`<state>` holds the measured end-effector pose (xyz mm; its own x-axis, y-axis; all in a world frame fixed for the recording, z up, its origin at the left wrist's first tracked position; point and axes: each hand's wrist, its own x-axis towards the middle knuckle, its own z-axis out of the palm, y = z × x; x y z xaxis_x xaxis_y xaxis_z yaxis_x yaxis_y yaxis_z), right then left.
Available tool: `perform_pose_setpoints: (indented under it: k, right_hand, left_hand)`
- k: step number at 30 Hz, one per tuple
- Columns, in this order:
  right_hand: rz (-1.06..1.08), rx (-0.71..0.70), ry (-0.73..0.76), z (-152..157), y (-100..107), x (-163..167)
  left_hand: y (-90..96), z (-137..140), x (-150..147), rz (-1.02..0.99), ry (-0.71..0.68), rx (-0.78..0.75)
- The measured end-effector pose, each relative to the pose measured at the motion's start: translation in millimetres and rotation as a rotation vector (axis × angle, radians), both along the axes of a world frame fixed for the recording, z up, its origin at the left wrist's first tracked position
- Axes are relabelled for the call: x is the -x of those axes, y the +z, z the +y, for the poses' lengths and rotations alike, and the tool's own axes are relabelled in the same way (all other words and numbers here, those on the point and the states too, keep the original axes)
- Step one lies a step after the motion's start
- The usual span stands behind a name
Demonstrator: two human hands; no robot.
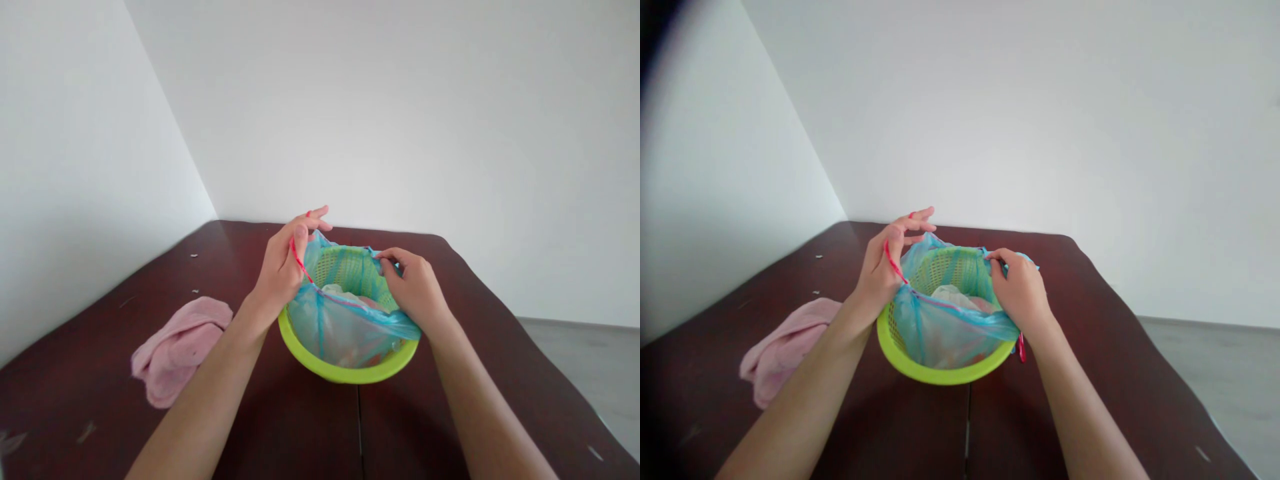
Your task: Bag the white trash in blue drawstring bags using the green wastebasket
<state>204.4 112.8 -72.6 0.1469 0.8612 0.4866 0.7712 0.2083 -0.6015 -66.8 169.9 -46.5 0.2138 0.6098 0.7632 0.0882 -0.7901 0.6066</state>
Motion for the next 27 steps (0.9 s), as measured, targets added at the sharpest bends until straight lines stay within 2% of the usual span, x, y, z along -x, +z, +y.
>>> perform_pose_setpoints:
  k: [5,7,10,14,18,22,27]
  right_hand:
    - [-0.050,-0.053,0.228,1,1,1]
    - [-0.047,-0.090,0.234,1,1,2]
    - [-0.027,-0.195,0.133,-5,7,0]
    - [0.015,-0.258,-0.008,-24,21,-6]
    - [0.146,-0.167,0.053,-51,33,-13]
    - [0.292,-0.183,0.188,-75,42,-7]
    - [0.195,-0.280,0.172,-91,46,-3]
  left_hand:
    - [2.1,-4,0,-0.004,0.057,-0.130]
    - [3.7,-5,0,-0.024,0.094,-0.169]
    - [8.3,-5,3,-0.086,0.158,-0.193]
    - [21.0,-6,18,-0.085,0.134,-0.057]
    - [37.4,-15,33,-0.026,0.106,0.107]
    - [48.8,-33,32,-0.090,0.121,0.111]
    - [53.3,-46,28,-0.116,0.100,0.104]
